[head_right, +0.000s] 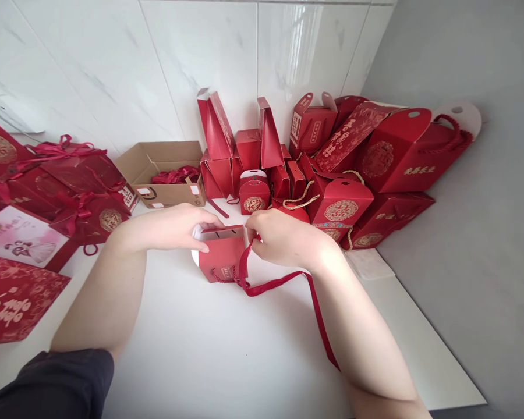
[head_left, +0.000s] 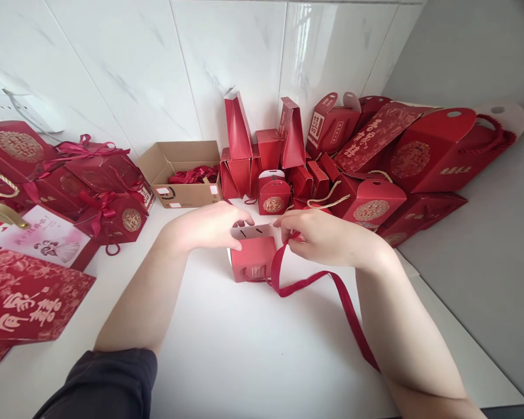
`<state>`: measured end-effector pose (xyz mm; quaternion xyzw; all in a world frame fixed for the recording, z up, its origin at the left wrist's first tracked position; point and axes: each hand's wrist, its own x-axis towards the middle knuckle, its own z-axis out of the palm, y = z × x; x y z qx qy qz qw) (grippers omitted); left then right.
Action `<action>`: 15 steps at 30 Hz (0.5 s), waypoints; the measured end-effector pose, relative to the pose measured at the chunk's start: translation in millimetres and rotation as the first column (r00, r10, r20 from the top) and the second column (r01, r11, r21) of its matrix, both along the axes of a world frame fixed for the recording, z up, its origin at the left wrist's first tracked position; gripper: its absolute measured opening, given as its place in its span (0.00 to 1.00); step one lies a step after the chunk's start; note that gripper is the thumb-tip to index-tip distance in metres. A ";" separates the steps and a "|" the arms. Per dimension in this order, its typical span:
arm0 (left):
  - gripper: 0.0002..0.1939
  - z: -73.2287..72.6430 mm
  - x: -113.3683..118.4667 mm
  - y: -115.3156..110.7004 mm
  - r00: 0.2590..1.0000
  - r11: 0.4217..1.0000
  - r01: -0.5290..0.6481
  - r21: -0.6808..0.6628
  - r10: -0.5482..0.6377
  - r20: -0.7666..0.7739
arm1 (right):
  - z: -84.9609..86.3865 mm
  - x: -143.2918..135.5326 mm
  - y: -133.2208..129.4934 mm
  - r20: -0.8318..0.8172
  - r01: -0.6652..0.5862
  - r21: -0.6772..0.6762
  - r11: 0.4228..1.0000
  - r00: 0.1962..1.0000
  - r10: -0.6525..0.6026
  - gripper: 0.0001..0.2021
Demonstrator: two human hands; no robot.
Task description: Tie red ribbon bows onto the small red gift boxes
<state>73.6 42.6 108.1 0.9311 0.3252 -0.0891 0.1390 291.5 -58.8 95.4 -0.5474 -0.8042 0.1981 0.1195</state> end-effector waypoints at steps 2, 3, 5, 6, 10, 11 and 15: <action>0.16 0.2 0.6 -1.0 0.999 0.999 0.038 -0.034 -0.038 -0.015 | -0.9 1.9 1.2 0.013 0.038 -0.006 0.999 0.999 -0.038 0.08; 0.16 0.0 1.1 -1.4 0.999 0.998 0.052 -0.047 -0.052 -0.015 | -1.3 2.0 1.7 0.012 0.039 -0.007 0.999 0.999 -0.039 0.09; 0.16 -0.9 2.7 -1.2 0.998 0.996 0.066 -0.052 -0.067 -0.016 | -2.1 0.2 2.5 -0.017 0.011 0.026 1.000 1.000 -0.010 0.08; 0.16 -1.7 3.5 -0.6 0.997 0.997 0.069 -0.045 -0.071 -0.024 | -2.4 -1.3 2.8 -0.041 -0.011 0.056 0.998 0.999 0.013 0.08; 0.18 -6.1 6.0 4.2 0.994 0.995 0.095 -0.033 -0.097 -0.046 | -2.5 -7.0 2.9 -0.099 -0.066 0.103 0.992 0.992 0.076 0.07; 0.18 -7.0 6.2 5.4 0.994 0.994 0.100 -0.036 -0.102 -0.042 | -2.0 -7.3 2.6 -0.094 -0.070 0.088 0.994 0.992 0.079 0.07; 0.18 -7.7 7.1 7.1 0.996 0.996 0.070 -0.049 -0.073 -0.047 | 1.0 -4.5 1.1 -0.071 -0.117 0.022 0.993 0.990 0.118 0.06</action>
